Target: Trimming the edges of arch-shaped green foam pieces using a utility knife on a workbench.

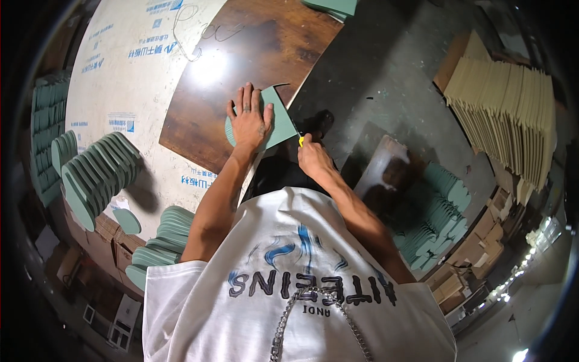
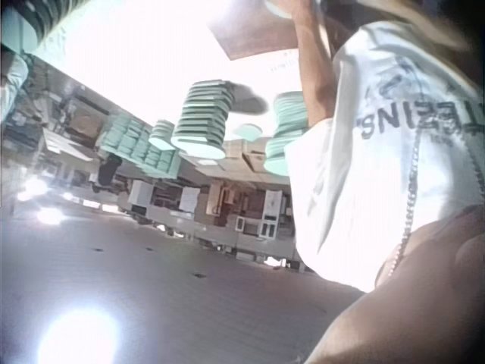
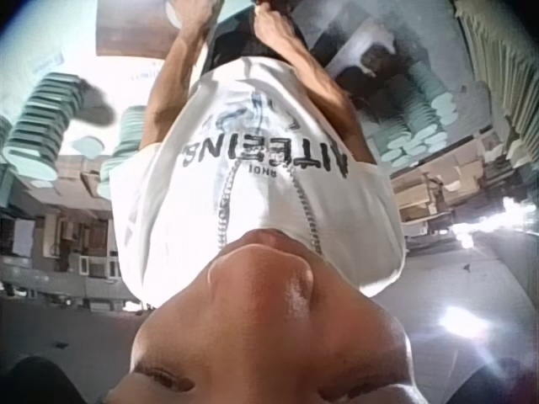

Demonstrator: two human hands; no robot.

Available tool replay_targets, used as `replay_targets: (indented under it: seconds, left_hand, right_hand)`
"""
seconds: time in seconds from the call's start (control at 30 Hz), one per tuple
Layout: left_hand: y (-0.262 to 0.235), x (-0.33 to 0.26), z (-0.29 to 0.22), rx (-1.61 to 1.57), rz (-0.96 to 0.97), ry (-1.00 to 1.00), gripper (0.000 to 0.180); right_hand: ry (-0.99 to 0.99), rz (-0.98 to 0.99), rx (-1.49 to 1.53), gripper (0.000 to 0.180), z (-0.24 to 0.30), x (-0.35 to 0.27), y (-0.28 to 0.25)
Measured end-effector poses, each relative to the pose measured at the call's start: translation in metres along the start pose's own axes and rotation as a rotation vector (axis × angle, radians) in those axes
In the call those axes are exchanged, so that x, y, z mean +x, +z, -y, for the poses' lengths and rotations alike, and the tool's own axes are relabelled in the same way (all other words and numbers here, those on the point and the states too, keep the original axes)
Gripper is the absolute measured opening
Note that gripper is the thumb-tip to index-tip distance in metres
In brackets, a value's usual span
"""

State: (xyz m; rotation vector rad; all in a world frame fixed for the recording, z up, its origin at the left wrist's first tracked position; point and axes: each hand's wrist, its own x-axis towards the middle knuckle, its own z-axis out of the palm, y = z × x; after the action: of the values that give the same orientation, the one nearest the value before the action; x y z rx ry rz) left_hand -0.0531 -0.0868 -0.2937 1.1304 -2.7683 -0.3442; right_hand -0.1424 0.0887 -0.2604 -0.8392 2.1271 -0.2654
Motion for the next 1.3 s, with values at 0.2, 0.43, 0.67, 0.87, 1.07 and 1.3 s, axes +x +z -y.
replay_targets:
  seconds: [0.2, 0.43, 0.67, 0.87, 1.07, 1.3]
  left_hand:
    - [0.002, -0.001, -0.003, 0.008, 0.008, 0.014, 0.050]
    - [0.011, 0.003, -0.006, -0.022, 0.020, 0.045, 0.054]
    - [0.005, 0.002, 0.003, -0.019, -0.043, 0.029, 0.050]
    - [0.007, -0.002, 0.002, -0.156, -0.114, 0.018, 0.049]
    - [-0.020, -0.004, 0.001, -0.322, -0.130, -0.216, 0.047]
    - [-0.097, -0.006, 0.043, -1.960, 0.587, -0.397, 0.079]
  right_hand:
    - [-0.004, 0.037, -0.075, 0.016, -0.004, -0.028, -0.002]
    - [0.154, 0.121, -0.003, 0.024, -0.057, 0.017, 0.072]
    - [0.274, -0.082, 1.576, 0.021, -0.037, 0.004, 0.046]
    - [0.318, 0.065, 1.832, 0.026, -0.007, 0.020, 0.035]
    - [-0.157, -0.252, 1.219, 0.027, 0.030, -0.004, -0.013]
    - [-0.795, -0.453, 0.879, 0.022, 0.056, -0.057, -0.117]
